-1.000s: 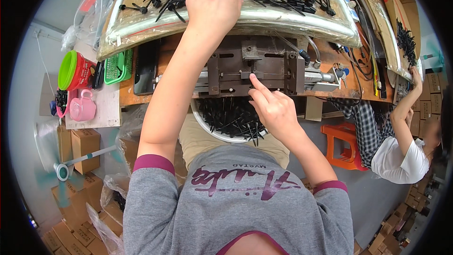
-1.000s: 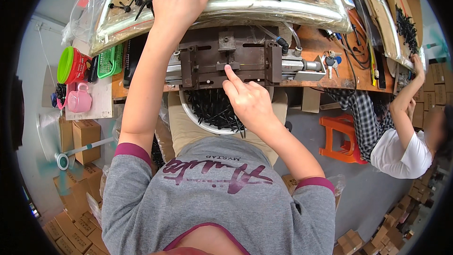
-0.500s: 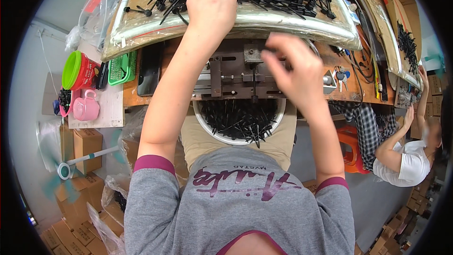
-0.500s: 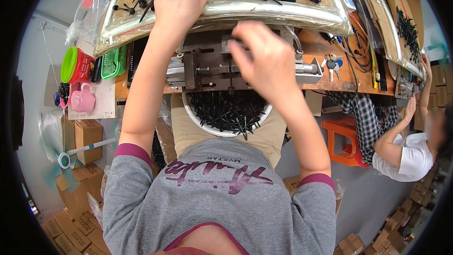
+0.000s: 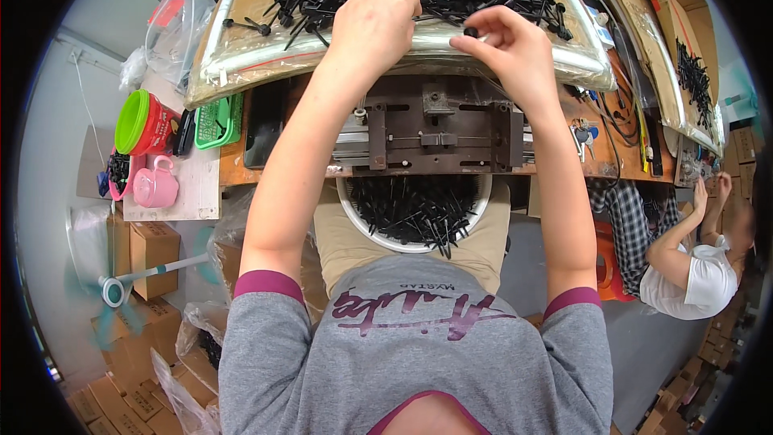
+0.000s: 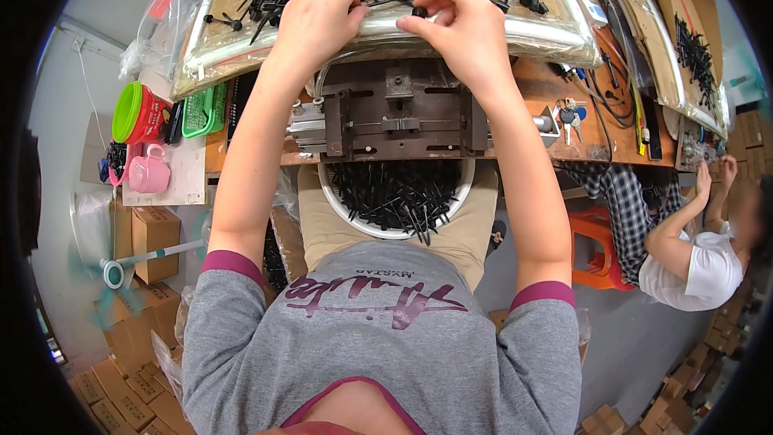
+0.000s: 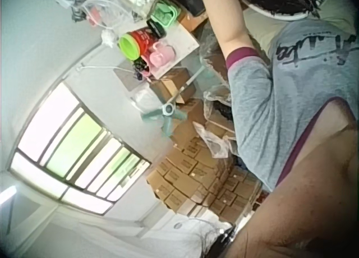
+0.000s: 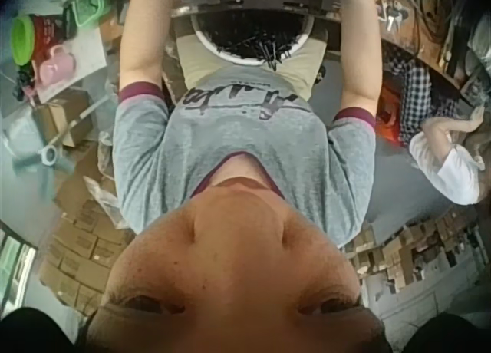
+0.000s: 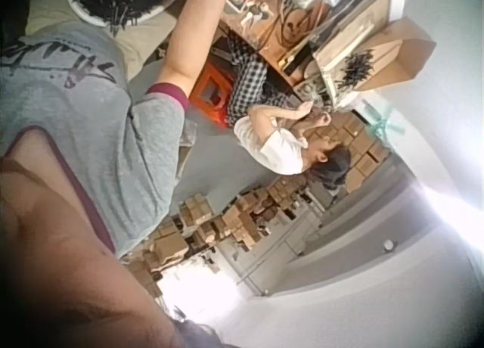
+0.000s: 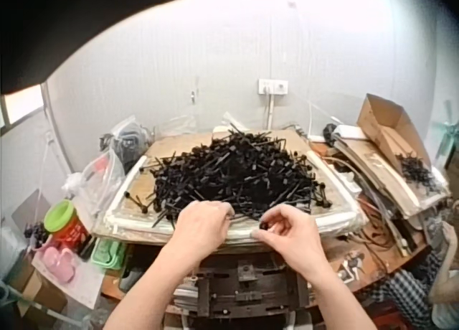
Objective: Manually assemble small black plastic components using a pneumatic jig.
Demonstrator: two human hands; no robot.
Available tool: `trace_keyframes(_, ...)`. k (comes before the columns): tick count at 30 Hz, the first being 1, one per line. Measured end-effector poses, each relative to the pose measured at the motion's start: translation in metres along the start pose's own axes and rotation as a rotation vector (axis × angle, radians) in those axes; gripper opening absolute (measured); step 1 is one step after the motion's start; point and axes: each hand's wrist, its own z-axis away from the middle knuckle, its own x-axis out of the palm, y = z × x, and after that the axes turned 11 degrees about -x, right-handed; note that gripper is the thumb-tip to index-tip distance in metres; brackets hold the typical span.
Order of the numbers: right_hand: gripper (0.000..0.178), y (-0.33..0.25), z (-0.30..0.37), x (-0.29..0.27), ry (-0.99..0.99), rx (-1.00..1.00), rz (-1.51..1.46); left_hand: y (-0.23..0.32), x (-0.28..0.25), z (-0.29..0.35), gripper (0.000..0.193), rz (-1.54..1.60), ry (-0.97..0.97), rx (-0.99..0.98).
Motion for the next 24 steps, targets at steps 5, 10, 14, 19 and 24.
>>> trace_keyframes(5, 0.028, -0.02, 0.065, -0.011, 0.077, 0.007, -0.23, 0.012, -0.025, 0.018, 0.02, 0.201, 0.06, -0.093)
trace_keyframes(10, 0.027, -0.025, 0.144, 0.012, -0.117, -0.272, 0.133, 0.028, -0.049, 0.043, 0.019, 0.62, 0.005, -0.336)
trace_keyframes(14, 0.026, -0.025, 0.173, 0.032, -0.201, -0.302, 0.26, 0.031, -0.05, 0.062, 0.018, 0.646, 0.052, -0.251)
trace_keyframes(19, 0.022, -0.024, 0.165, 0.043, -0.236, -0.38, 0.42, 0.047, -0.067, 0.087, 0.024, 0.875, -0.113, -0.393)
trace_keyframes(24, 0.024, -0.028, 0.156, 0.037, -0.301, -0.358, 0.458, 0.05, -0.066, 0.111, 0.031, 0.994, -0.211, -0.35)
